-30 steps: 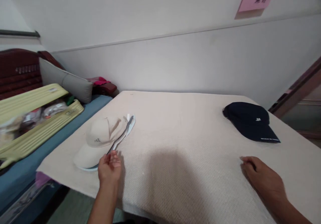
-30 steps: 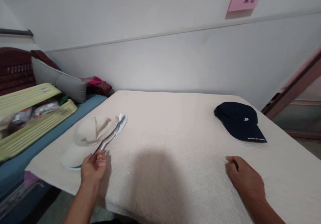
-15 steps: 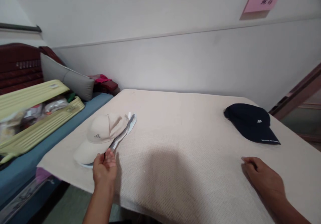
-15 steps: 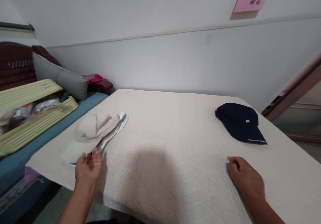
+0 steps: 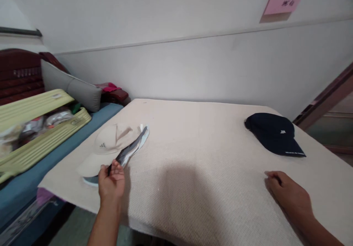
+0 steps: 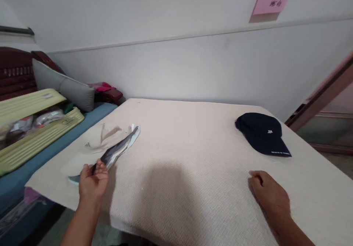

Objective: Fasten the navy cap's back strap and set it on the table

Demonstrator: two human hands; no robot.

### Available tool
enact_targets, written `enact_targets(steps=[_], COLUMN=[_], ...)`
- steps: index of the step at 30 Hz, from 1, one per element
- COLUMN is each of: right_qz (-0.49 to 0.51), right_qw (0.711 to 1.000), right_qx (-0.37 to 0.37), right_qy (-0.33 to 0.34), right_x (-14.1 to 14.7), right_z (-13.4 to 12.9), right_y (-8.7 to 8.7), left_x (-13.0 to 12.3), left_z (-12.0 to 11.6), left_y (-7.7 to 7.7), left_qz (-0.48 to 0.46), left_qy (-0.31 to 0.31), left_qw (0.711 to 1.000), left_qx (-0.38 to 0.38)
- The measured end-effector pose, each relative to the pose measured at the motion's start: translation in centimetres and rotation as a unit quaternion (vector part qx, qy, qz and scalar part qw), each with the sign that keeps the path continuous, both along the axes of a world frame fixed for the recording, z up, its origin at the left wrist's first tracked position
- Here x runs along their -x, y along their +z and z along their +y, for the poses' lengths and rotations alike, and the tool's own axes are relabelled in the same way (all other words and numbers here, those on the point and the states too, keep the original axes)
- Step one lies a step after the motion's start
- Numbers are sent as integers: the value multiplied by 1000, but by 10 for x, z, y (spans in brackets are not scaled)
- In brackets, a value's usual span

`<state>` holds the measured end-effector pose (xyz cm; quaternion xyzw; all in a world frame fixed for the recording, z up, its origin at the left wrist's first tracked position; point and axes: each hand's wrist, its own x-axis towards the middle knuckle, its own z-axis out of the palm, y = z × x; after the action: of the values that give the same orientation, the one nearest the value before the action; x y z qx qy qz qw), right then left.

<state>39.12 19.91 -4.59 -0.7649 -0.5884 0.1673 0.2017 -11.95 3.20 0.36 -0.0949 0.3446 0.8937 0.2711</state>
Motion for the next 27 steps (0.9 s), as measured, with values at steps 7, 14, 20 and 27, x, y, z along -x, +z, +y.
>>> enact_targets(steps=[7, 14, 20, 27], right_qz=[-5, -1, 9, 75], right_qw=[1000, 1000, 1000, 993], right_qx=[18, 9, -22, -76], right_qy=[-6, -9, 4, -39], right_x=[2, 4, 1, -1], right_z=[0, -2, 0, 3], right_y=[4, 7, 0, -7], left_x=[8, -4, -46, -116], left_z=[10, 13, 25, 44], left_y=[1, 13, 19, 18], left_qz=[59, 129, 223, 215], left_qy=[-11, 17, -16, -109], left_qw=[998, 991, 975, 970], left_qx=[-1, -8, -5, -32])
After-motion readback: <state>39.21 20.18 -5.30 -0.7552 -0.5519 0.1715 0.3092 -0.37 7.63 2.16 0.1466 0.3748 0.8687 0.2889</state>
